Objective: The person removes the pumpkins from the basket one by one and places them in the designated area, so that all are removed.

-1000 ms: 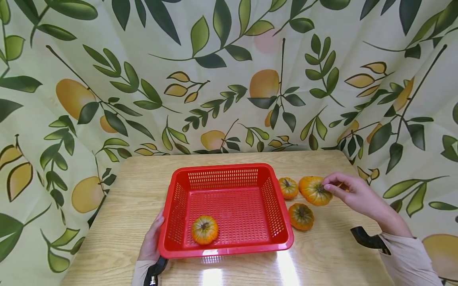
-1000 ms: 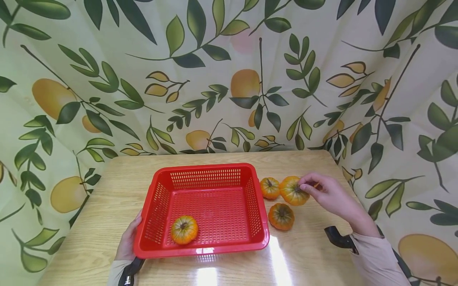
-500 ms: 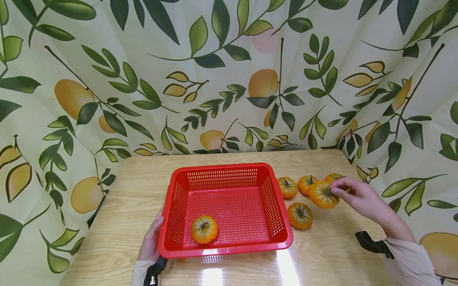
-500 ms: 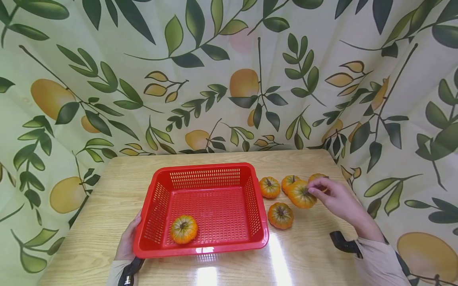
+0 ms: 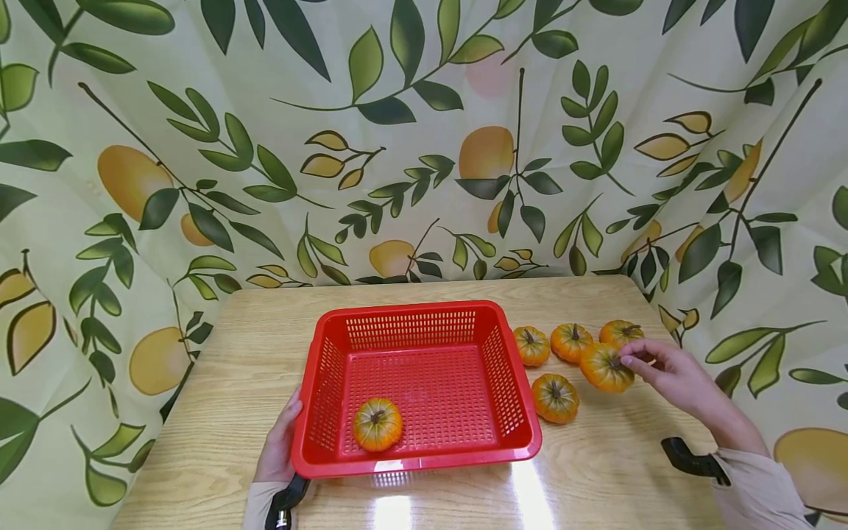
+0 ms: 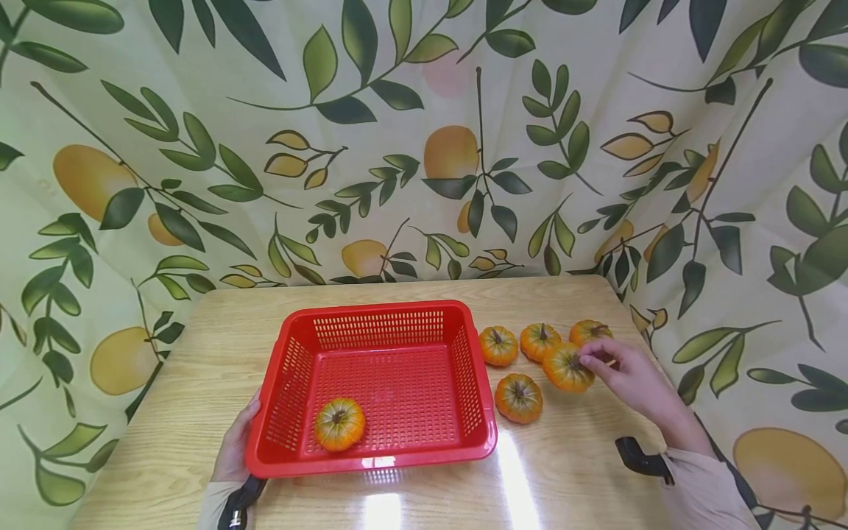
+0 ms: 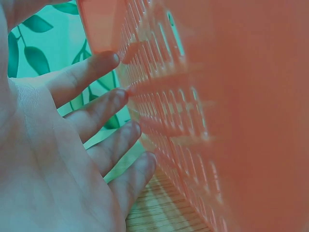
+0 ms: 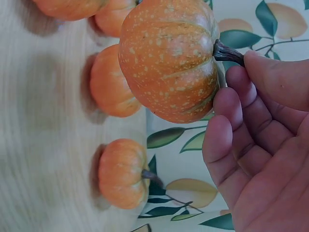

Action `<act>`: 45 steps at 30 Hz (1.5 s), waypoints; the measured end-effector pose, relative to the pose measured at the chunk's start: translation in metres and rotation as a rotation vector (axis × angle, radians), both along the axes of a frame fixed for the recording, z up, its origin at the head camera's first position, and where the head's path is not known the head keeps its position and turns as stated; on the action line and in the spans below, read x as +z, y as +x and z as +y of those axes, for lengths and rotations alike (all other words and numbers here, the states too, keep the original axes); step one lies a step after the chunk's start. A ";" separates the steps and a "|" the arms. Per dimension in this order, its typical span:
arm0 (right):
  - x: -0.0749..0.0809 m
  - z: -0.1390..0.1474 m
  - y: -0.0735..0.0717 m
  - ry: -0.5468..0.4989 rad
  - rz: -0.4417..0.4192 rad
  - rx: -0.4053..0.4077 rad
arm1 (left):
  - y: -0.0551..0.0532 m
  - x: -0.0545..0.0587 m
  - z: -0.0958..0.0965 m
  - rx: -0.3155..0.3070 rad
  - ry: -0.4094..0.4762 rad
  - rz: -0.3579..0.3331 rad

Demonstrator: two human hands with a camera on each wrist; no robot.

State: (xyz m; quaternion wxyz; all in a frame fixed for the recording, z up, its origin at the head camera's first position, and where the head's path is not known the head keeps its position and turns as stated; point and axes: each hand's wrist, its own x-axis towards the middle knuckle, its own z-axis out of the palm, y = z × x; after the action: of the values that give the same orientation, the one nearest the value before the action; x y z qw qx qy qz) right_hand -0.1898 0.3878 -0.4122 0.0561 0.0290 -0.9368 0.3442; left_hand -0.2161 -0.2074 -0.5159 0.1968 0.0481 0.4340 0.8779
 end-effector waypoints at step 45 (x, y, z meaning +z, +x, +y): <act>-0.048 0.004 0.012 -0.031 -0.113 -0.067 | 0.000 0.002 0.001 -0.017 0.042 0.012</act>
State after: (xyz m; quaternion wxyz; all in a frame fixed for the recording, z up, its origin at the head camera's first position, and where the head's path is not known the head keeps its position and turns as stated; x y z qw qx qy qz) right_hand -0.1775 0.3914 -0.4603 0.0152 -0.0226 -0.9335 0.3575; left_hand -0.2162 -0.2068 -0.5138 0.2006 0.0609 0.4162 0.8848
